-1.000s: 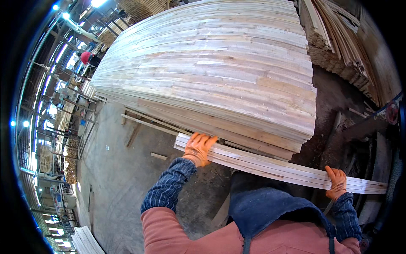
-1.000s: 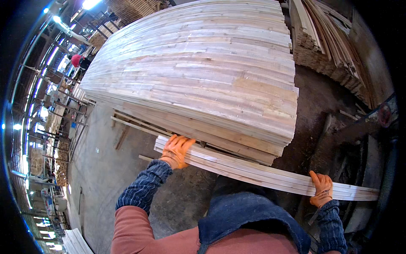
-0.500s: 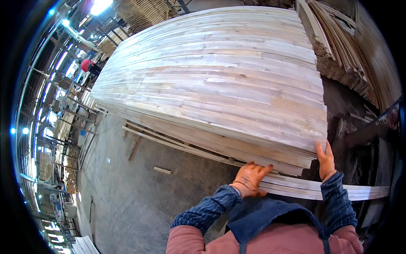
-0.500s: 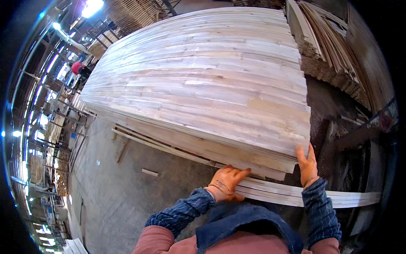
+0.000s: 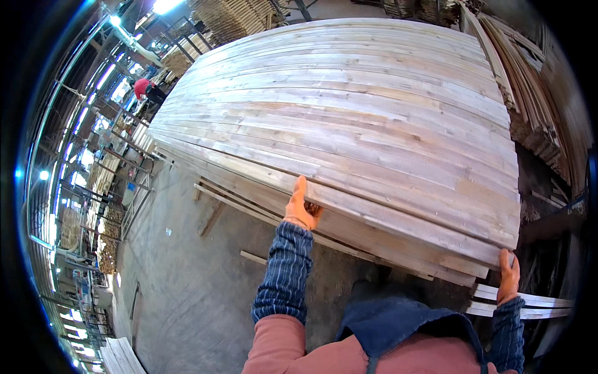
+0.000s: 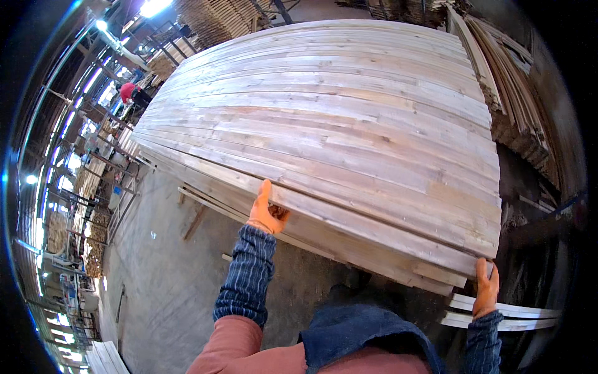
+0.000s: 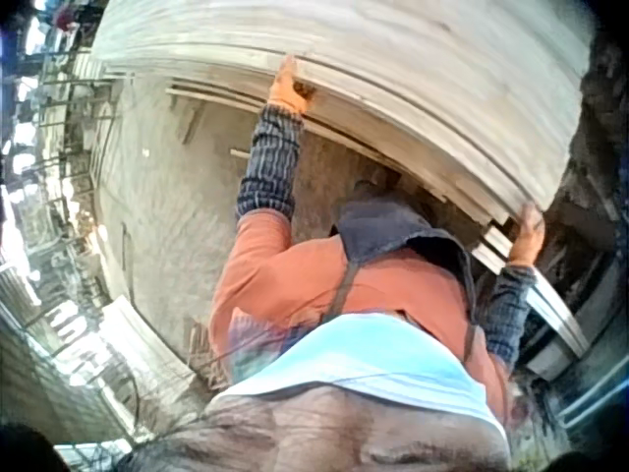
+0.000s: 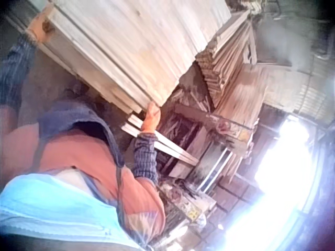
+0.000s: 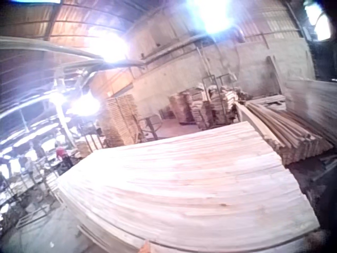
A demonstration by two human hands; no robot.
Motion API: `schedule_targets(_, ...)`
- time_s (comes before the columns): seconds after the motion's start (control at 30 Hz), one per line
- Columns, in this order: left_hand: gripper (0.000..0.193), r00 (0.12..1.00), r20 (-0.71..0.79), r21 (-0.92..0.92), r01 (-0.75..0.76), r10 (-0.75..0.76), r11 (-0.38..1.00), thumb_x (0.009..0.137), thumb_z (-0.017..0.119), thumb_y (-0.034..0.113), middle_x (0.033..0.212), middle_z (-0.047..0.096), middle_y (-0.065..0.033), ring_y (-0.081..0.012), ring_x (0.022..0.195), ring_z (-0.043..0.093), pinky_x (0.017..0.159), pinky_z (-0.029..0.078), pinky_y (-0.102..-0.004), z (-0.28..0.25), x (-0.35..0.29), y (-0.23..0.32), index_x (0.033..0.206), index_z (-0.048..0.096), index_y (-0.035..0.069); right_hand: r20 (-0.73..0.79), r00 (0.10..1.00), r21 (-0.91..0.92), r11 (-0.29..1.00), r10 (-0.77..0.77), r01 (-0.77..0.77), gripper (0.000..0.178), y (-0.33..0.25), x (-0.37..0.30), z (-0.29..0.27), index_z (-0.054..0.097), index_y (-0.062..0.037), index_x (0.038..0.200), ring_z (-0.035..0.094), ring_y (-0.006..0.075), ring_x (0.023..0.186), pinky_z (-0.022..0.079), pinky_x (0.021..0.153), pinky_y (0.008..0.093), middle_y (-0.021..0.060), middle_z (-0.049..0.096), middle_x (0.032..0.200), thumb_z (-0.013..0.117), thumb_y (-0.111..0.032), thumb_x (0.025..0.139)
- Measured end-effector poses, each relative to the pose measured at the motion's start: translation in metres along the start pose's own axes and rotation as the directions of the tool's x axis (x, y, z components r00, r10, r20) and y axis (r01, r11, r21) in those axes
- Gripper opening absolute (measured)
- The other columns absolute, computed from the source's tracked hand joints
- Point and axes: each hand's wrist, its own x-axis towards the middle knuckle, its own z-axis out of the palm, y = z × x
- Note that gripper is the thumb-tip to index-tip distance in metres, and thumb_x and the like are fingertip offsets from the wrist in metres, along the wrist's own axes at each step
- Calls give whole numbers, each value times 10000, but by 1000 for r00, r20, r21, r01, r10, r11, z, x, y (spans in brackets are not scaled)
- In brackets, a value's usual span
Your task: The person takes long wood planks from a stack, feeds them individually through a roller-based sanding or planing machine, and then retrieves them to place on a separate stack.
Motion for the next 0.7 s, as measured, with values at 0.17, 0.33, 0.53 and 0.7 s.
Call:
schedule_targets(0.17,395,997,58,-178,69,-59,982,913,821,427,1130,718,-27,-234,1076,675,912,600,-458,-13,-1,3,1189,701,172,44,995,-328,940,-85,95,536,-10,-13,-3,553,-15,1460,627,245,1233,476,1098,358,138,635,1361,705,-186,974)
schedule_targets(0.33,441,993,83,-167,100,-87,981,892,843,382,1230,717,-2,-237,1169,655,970,575,-482,-4,-25,-7,1267,690,207,246,607,-453,464,-756,761,659,-141,-56,67,498,-23,1527,578,331,1348,451,1151,438,196,574,1486,711,-89,906)
schedule_targets(0.53,421,879,398,47,267,-263,963,943,752,429,1179,721,-41,-225,1115,664,977,553,-446,-39,-83,-92,1263,685,163,971,236,-172,793,36,584,1013,-206,-68,299,394,-124,1610,461,430,1449,399,1204,517,276,435,1592,782,-648,834)
schedule_targets(0.7,687,684,571,262,373,-454,890,950,774,347,1453,569,-135,-282,1361,530,1176,430,-496,-36,-157,-147,1510,497,59,967,-105,-204,954,231,219,1203,-154,-91,447,278,-78,1659,450,379,1434,368,1195,443,265,431,1583,886,-537,728)
